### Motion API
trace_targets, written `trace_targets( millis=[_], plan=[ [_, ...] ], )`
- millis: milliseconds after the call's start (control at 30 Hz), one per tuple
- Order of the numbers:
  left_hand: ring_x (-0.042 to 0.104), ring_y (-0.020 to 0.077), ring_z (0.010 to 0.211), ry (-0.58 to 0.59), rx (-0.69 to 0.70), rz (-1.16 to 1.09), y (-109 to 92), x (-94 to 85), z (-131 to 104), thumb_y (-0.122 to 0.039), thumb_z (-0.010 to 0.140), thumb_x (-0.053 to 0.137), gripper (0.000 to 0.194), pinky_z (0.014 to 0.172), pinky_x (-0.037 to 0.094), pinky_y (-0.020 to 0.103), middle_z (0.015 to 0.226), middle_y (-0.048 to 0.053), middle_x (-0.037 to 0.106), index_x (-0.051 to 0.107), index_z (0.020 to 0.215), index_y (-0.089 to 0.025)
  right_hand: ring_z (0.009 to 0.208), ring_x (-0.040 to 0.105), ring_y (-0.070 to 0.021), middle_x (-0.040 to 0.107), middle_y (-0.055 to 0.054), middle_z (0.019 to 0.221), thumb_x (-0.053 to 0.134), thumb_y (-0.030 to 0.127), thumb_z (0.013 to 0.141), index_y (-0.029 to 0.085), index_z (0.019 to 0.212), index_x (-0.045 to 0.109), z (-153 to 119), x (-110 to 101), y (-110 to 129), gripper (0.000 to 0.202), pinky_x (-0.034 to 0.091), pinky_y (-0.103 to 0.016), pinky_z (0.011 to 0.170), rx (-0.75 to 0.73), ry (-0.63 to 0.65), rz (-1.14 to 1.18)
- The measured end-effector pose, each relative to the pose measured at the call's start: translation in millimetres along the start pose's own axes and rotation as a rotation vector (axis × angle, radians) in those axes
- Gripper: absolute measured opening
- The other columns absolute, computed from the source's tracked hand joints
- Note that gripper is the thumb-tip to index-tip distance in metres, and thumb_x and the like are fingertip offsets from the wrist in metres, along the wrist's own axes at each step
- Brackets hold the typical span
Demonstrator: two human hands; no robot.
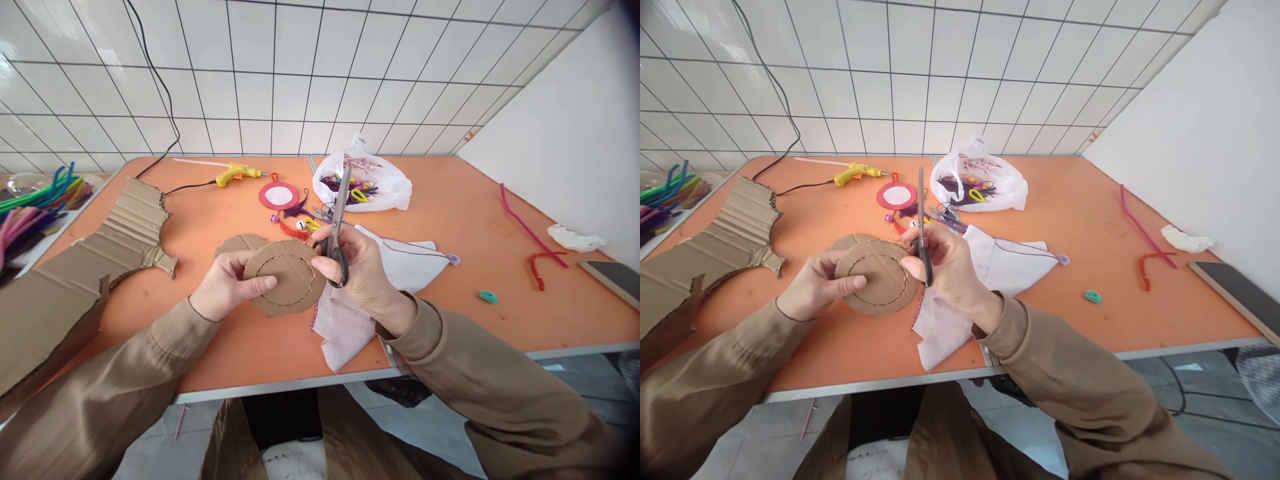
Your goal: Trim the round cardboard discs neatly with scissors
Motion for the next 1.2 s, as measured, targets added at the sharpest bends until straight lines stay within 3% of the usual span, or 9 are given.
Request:
trace_targets(
  millis=[167,300,533,833,933,1067,1200],
  plan=[
    [0.073,0.0235,0.091,0.076,-0.090,-0.114,8,6.3,2,-0.033,0.063,0.091,0.037,0.081,0.059,0.034,0.096,0.006,0.081,0.081,0.097,-0.022,0.060,0.047,-0.0104,0.056,0.006,0.068,0.073,0.018,0.066,0.027,0.085,0.065,0,0,-6,0.023,0.041,-0.026,0.054,0.063,-0.101,0.053],
    [0.071,0.0293,0.101,0.061,-0.116,-0.218,10,12.6,1,-0.033,0.065,0.089,0.039,0.089,0.057,0.040,0.105,0.009,0.080,0.080,0.101,-0.020,0.062,0.048,-0.0104,0.055,0.006,0.070,0.073,0.021,0.067,0.025,0.086,0.063,-1,3,-6,0.021,0.043,-0.027,0.058,0.065,-0.042,0.050],
    [0.073,0.0316,0.097,0.060,-0.144,-0.351,10,14.5,-4,-0.027,0.069,0.084,0.033,0.085,0.057,0.041,0.101,0.012,0.080,0.079,0.100,-0.018,0.058,0.045,-0.0099,0.055,0.006,0.069,0.072,0.017,0.067,0.026,0.087,0.061,-3,4,-4,0.024,0.041,-0.027,0.056,0.082,0.017,0.033],
    [0.073,0.0240,0.080,0.050,-0.106,-0.246,7,8.1,-2,-0.029,0.063,0.089,0.028,0.075,0.058,0.035,0.084,0.007,0.080,0.081,0.088,-0.018,0.060,0.048,-0.0107,0.050,0.007,0.068,0.074,0.020,0.070,0.025,0.089,0.062,-5,2,-2,0.023,0.045,-0.028,0.058,0.038,0.108,-0.046],
    [0.068,0.0172,0.068,-0.039,-0.035,-0.243,3,6.2,-2,-0.036,0.065,0.088,0.021,0.064,0.055,0.028,0.075,0.003,0.077,0.080,0.076,-0.020,0.061,0.050,-0.0115,0.053,0.006,0.070,0.076,0.022,0.071,0.026,0.089,0.061,-4,1,-2,0.024,0.046,-0.029,0.060,-0.008,0.074,-0.066],
    [0.060,0.0111,0.060,-0.209,0.004,-0.216,-6,4.5,-1,-0.034,0.055,0.093,0.024,0.057,0.049,0.022,0.064,-0.001,0.070,0.075,0.061,-0.019,0.060,0.048,-0.0120,0.051,0.005,0.068,0.078,0.025,0.071,0.026,0.090,0.062,-4,-1,-4,0.025,0.046,-0.030,0.058,-0.041,0.045,-0.096],
    [0.059,0.0115,0.058,-0.227,0.009,-0.174,-12,3.9,0,-0.031,0.051,0.094,0.026,0.055,0.049,0.023,0.062,-0.001,0.068,0.072,0.056,-0.018,0.060,0.048,-0.0130,0.051,0.004,0.068,0.078,0.024,0.069,0.026,0.089,0.063,-4,-2,-7,0.025,0.046,-0.031,0.058,-0.032,0.036,-0.136]
  ],
)
Point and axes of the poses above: each hand's wrist, its own z-axis towards the middle knuckle, its own x-axis out of the palm, y = z × x, the point moved 1 cm from there along z, towards the middle knuckle
